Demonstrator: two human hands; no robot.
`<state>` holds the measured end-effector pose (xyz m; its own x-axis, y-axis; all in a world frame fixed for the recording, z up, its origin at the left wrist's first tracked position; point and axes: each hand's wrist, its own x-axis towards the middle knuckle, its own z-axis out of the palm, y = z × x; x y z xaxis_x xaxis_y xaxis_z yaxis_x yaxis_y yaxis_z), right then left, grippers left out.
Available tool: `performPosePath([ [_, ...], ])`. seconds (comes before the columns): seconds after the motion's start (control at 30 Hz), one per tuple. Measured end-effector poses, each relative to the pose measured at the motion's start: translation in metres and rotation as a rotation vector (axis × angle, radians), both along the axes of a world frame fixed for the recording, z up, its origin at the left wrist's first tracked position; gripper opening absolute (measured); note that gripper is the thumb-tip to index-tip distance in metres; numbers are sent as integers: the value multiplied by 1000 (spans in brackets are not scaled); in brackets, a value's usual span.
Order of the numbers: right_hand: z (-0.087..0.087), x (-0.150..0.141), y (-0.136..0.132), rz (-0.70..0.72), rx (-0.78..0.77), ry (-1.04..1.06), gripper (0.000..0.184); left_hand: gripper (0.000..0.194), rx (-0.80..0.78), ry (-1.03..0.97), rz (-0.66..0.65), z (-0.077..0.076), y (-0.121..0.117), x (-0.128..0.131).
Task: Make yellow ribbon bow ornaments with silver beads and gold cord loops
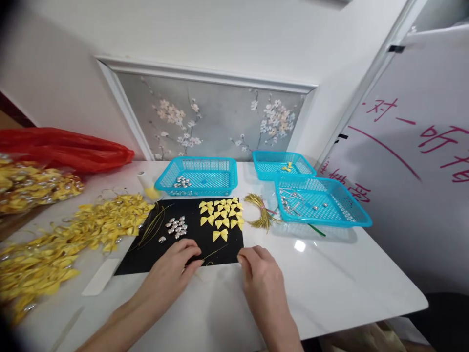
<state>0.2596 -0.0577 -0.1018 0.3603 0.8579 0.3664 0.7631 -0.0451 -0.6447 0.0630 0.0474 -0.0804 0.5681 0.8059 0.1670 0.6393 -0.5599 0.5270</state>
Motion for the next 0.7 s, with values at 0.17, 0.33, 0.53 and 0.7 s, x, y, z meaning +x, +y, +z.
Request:
performPosePath([
  [0.17,0,-6,-1,52,27,66,26,21,-82,14,-12,-6,5,16],
  [0.33,2,0,-4,72,62,175,24,25,-261,-93,7,11,3,16],
  [0.53,18,-21,14,333,31,401,39,20,-558,-218,-100,35,-5,19],
  [0.7,24,-39,25,480,-108,589,16,20,-732,-326,-71,47,-9,11],
])
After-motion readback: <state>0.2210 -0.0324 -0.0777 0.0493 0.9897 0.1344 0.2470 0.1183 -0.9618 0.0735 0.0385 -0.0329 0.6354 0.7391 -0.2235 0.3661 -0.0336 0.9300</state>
